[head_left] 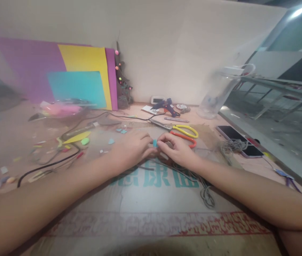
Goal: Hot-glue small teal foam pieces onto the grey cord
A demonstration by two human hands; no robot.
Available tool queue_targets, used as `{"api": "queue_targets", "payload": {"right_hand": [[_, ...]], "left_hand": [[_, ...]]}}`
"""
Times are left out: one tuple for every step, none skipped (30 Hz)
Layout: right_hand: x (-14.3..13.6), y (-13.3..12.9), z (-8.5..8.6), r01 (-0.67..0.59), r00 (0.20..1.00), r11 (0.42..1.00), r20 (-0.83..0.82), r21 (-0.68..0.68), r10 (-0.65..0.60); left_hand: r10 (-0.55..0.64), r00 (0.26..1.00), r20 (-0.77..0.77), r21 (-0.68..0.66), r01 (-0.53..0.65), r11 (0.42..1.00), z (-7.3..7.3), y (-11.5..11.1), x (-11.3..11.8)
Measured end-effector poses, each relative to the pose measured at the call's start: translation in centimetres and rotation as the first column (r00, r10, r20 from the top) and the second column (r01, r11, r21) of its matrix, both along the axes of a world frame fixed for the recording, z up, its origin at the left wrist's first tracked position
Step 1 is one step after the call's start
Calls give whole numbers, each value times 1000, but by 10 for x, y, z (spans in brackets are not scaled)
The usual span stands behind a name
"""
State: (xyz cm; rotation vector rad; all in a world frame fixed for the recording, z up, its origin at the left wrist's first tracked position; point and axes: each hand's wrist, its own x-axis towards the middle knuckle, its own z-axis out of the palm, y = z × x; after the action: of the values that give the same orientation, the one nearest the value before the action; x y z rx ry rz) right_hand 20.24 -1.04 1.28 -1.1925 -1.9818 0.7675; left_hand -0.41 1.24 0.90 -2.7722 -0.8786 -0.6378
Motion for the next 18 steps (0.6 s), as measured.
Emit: {"api": "queue_targets", "payload": {"right_hand": [[0, 0, 0, -19, 1000, 1000, 21, 20, 19], [0, -1, 1, -42, 999, 998, 35, 36, 41], [1, -1, 1, -65, 997, 997, 41, 48, 63], [1, -2, 0, -85, 996, 995, 39, 53, 83], [1, -2, 0, -99, 995, 994, 34, 53, 97], [2, -2, 0, -105, 994, 993, 30, 48, 104], [2, -1, -1, -106, 994, 994, 26, 38, 105], [2, -1, -2, -102, 995, 994, 22, 28, 101], [2, 0, -3, -95, 995, 995, 19, 20, 94], [2, 1, -4, -85, 996, 996, 19, 16, 85], [3, 2, -5, -74, 997, 997, 23, 17, 74], [3, 2, -6, -64, 997, 998, 33, 23, 64], [4, 3, -6, -67, 996, 997, 57, 37, 65], [4, 4, -5, -85, 992, 995, 101, 61, 79], [5, 4, -4, -119, 981, 989, 163, 88, 104], [6, 4, -2, -166, 962, 980, 236, 114, 135], [7, 3, 0, -217, 935, 967, 313, 134, 167], [7, 2, 1, -262, 904, 953, 383, 149, 189]], "left_hand": [[4, 1000, -10, 10, -4, 1000, -1, -1, 1], [3, 1000, -22, 10, -3, 1000, -2, -1, 2], [-2, 1000, -30, 3, 3, 1000, -2, -2, 2], [-9, 999, -31, -7, 9, 1000, -2, -2, 3], [-15, 1000, -22, -24, 15, 1000, -1, -2, 4], [-19, 1000, 0, -47, 19, 999, 0, -2, 4], [-23, 999, 32, -78, 25, 997, 1, -2, 4], [-24, 997, 72, -117, 32, 993, 1, -1, 4], [-22, 993, 116, -167, 42, 985, 2, 1, 3], [-15, 987, 163, -222, 51, 974, 2, 2, 3], [1, 979, 205, -282, 58, 958, 2, 4, 2], [33, 970, 241, -342, 53, 938, 2, 6, 1], [71, 960, 269, -394, 43, 918, 1, 8, 0], [114, 949, 292, -439, 27, 898, 0, 11, -1], [154, 937, 314, -471, 13, 882, -2, 13, -2], [181, 924, 336, -496, 10, 868, -3, 15, -2], [205, 913, 354, -516, 8, 857, -5, 17, -2], [219, 905, 366, -532, 11, 846, -7, 18, -2]]}}
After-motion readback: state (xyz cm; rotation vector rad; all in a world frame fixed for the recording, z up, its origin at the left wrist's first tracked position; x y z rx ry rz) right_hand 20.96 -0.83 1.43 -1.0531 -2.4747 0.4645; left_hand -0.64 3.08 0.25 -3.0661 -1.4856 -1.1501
